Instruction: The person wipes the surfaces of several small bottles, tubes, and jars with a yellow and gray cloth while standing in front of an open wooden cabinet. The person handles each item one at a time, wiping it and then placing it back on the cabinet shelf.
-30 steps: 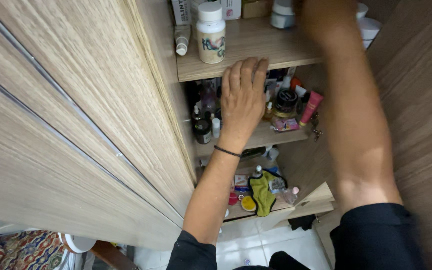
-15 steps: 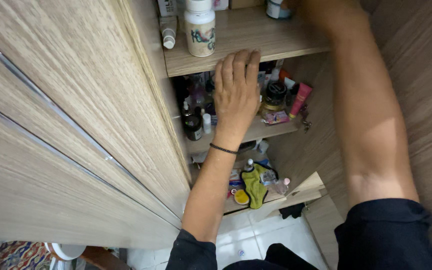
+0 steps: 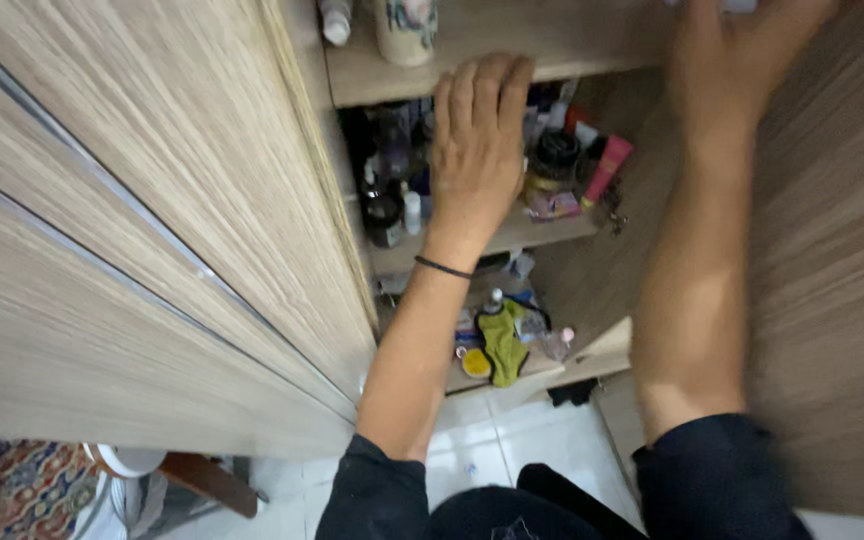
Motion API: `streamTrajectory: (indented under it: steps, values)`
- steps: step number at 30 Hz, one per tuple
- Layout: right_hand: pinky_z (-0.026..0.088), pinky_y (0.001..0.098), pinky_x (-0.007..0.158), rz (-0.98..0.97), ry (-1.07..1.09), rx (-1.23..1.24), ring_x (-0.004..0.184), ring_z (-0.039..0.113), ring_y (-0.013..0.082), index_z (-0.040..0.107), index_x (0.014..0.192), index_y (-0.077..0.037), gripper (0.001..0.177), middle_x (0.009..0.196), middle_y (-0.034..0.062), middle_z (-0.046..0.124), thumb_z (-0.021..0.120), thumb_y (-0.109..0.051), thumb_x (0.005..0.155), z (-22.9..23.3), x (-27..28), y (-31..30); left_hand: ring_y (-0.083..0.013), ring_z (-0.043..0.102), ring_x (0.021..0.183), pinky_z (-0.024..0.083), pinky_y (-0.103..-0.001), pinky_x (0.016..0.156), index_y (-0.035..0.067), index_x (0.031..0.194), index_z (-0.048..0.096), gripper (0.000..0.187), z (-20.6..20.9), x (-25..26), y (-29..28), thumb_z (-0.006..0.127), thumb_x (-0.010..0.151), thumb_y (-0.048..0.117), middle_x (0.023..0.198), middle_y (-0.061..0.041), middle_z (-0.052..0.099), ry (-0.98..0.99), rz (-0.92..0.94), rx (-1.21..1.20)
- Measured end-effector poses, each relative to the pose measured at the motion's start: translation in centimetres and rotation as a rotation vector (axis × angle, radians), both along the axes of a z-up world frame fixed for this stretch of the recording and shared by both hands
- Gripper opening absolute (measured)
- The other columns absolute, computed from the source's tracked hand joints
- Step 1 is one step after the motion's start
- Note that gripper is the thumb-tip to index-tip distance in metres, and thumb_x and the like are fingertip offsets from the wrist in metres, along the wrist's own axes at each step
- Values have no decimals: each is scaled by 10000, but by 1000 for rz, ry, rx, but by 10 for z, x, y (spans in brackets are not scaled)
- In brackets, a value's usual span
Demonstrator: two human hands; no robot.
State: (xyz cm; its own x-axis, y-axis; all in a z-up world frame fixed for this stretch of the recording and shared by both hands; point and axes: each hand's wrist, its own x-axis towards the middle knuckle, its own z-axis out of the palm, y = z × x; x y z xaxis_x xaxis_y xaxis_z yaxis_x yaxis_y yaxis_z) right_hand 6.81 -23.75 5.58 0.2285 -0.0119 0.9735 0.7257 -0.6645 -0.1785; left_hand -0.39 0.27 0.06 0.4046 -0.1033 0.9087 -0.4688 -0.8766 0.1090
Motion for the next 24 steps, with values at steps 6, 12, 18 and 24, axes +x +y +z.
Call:
streamTrajectory:
  steps: [6,12,18,24]
  values:
    - [622,358,651,489,-49,478,857,607,178,673,1081,-30,81,973,82,657,641,-66,1016,-207,-134,31,-406,321,1509,232,-608,1281,65,1532,446,651,-68,-70,10,736,952,117,1573,-171,381,121,-316,-126]
    - [549,250,725,336,1083,385,793,662,105,725,1165,21,193,963,83,762,644,-89,1028,-431,-200,6,-290,710,1048,552,-395,947,101,1141,726,215,-258,-141,44,739,936,162,1095,-86,747,535,-523,-167]
    - [563,248,742,319,1312,354,803,678,96,711,1168,5,212,996,86,772,631,-89,995,-536,-222,-24,-300,717,972,569,-371,858,81,1098,742,180,-352,-213,64,698,935,142,1043,-101,763,1001,-405,-446]
    - [552,267,720,219,1110,117,809,686,133,723,1109,1,191,1008,122,736,686,-24,923,-573,-162,7,-297,709,981,553,-385,873,60,1142,728,251,-357,-240,75,705,906,142,1032,-123,735,1094,-319,-480]
